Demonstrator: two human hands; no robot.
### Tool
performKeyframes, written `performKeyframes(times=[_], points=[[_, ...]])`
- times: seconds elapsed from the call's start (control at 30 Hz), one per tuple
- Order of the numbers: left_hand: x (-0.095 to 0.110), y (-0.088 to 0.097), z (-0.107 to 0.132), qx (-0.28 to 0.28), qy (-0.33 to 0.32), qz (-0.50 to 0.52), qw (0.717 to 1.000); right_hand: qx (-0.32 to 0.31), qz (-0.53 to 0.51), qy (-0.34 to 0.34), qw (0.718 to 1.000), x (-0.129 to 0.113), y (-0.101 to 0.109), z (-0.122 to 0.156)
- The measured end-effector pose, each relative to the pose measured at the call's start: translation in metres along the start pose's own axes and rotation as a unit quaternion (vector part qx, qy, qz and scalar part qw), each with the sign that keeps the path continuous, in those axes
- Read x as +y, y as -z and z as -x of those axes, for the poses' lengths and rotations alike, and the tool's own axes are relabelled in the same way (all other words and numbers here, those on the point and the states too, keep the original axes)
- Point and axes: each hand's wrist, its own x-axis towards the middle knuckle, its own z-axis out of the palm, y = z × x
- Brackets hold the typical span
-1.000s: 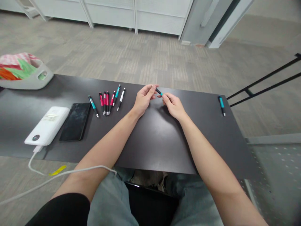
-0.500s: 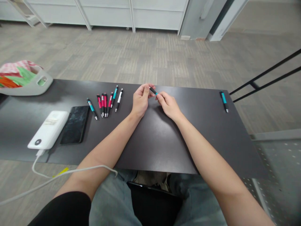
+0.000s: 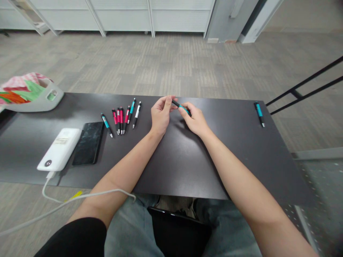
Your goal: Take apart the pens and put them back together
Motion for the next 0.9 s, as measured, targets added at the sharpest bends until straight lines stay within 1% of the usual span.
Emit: performKeyframes(times=[0.07, 0.2, 0.3, 0.4, 0.53, 0.6, 0.77, 0.9], points=[[0.001, 0.002, -0.002, 0.003, -0.002, -0.009, 1.000, -0.011, -0.006, 0.000, 1.000, 0.001, 0.000, -0.002], [0.003, 0.004, -0.005, 0.006, 0.007, 0.000, 1.000, -0.003, -0.019, 0.019, 1.000, 0.004, 0.000, -0.003], [0.006, 0.004, -0.005, 0.006, 0.015, 0.002, 1.000, -0.012, -0.014, -0.001, 1.000, 0.004, 0.000, -0.002], [0.006, 0.005, -0.004, 0.007, 0.006, -0.008, 1.000, -0.025, -0.015, -0.016, 0.999, 0.005, 0.001, -0.003], [0.003, 0.006, -0.005, 0.001, -0.004, -0.015, 1.000, -0.005, -0.012, -0.001, 1.000, 0.009, 0.001, -0.005], [0.001, 0.006, -0.005, -0.003, -0.007, -0.020, 1.000, 0.005, -0.011, -0.006, 1.000, 0.011, 0.002, -0.006], [0.002, 0.008, -0.005, -0.001, -0.008, -0.028, 1.000, -0.002, -0.006, -0.017, 1.000, 0.009, 0.003, -0.007], [-0.001, 0.009, -0.006, -0.001, -0.003, -0.029, 1.000, -0.001, -0.017, -0.002, 1.000, 0.011, 0.001, -0.008]])
